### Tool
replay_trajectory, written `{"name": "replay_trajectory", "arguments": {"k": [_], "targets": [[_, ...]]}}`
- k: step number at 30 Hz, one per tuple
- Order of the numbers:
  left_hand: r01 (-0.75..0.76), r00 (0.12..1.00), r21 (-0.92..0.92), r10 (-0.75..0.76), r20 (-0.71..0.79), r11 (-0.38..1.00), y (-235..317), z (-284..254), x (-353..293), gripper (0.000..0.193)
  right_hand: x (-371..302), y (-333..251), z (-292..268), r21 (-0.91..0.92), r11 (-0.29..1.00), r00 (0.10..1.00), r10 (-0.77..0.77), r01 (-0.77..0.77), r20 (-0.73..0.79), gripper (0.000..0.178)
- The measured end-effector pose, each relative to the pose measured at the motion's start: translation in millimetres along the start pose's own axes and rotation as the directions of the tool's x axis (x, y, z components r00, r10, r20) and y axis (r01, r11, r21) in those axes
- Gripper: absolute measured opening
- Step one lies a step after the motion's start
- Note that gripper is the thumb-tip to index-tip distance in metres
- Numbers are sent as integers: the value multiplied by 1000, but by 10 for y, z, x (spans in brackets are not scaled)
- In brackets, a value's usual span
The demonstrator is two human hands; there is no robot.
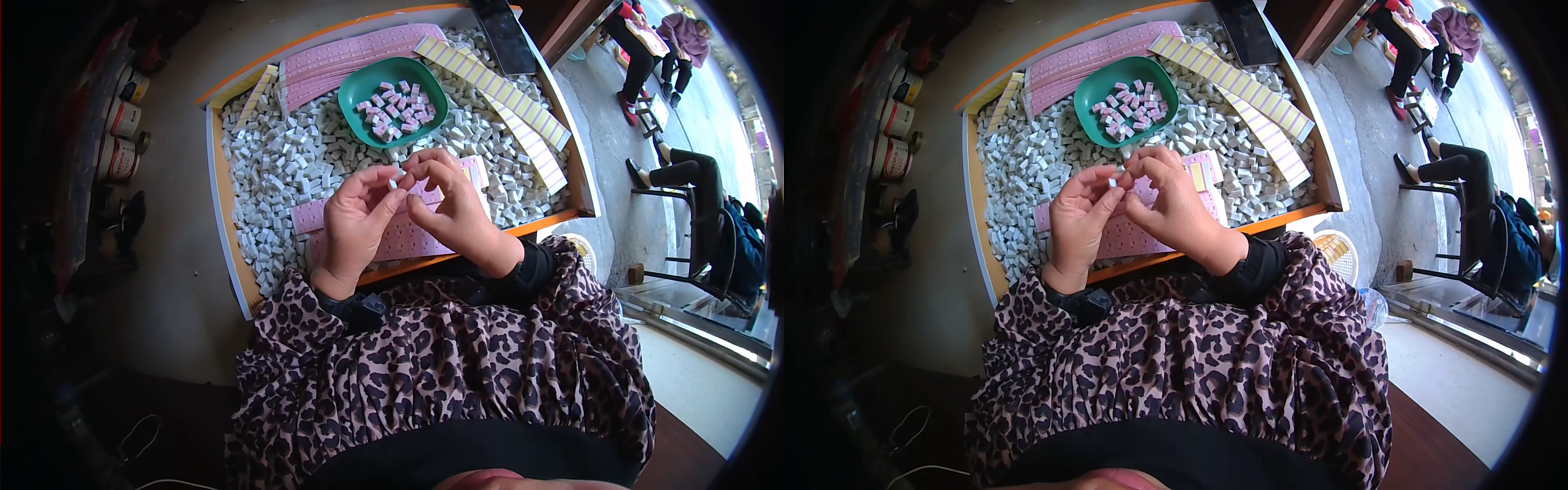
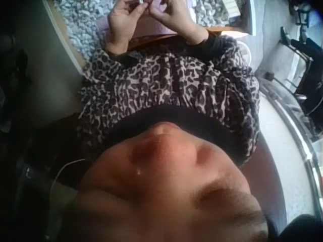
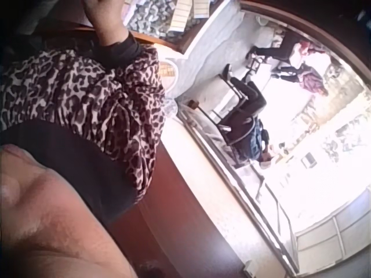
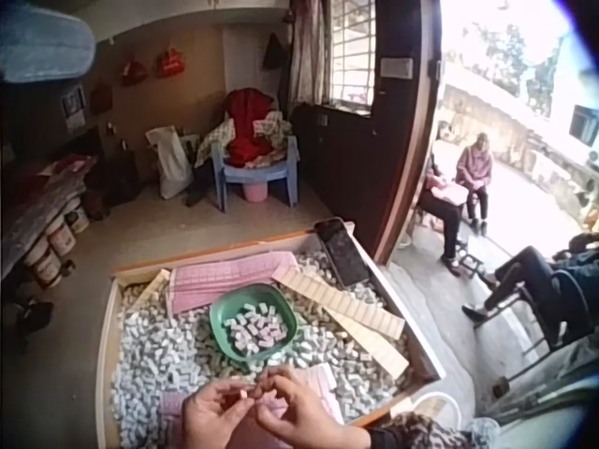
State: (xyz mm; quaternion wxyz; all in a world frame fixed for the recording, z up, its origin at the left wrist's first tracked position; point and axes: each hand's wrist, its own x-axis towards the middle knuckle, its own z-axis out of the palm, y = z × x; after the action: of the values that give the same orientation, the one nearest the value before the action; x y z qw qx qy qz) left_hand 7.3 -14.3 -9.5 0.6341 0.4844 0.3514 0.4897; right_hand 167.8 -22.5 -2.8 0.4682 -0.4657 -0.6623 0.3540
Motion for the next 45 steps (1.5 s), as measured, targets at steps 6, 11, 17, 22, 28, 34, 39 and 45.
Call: {"name": "replay_trajectory", "arguments": {"k": [6, 11, 17, 22, 28, 34, 39, 45], "targets": [[-78, 997, 142, 76, 22, 987, 6, -67, 152, 22, -4, 52, -70, -103, 994, 996, -42, 34, -75, 19], [-286, 951, 284, 308, -38, 915, 243, -44, 704, 16, -54, 163, -119, -87, 996, 995, 9, -18, -98, 21], [-202, 926, 792, 375, -36, 576, 225, -475, 749, 15, -110, 285, -241, -95, 993, 993, 64, -73, -102, 18], [-22, 970, 953, 237, -53, 302, 17, -558, 642, 17, -118, 307, -264, -204, 978, 996, 36, -52, -80, 17], [-117, 956, 977, 287, 62, 177, -64, -592, 651, 17, -117, 261, -278, -323, 946, 995, -64, 37, -72, 17], [-90, 966, 899, 256, -25, 429, 89, -459, 591, 13, -67, 281, -251, -573, 810, 988, -155, 126, -3, 15], [30, 999, 193, -23, -40, 981, 30, -199, 294, 11, 17, 263, -253, -635, 742, 976, -142, 215, 165, 14], [237, 971, -46, -237, 20, 970, -90, -73, 147, 20, 51, 323, -238, -616, 745, 965, -153, 256, 215, 17]]}}
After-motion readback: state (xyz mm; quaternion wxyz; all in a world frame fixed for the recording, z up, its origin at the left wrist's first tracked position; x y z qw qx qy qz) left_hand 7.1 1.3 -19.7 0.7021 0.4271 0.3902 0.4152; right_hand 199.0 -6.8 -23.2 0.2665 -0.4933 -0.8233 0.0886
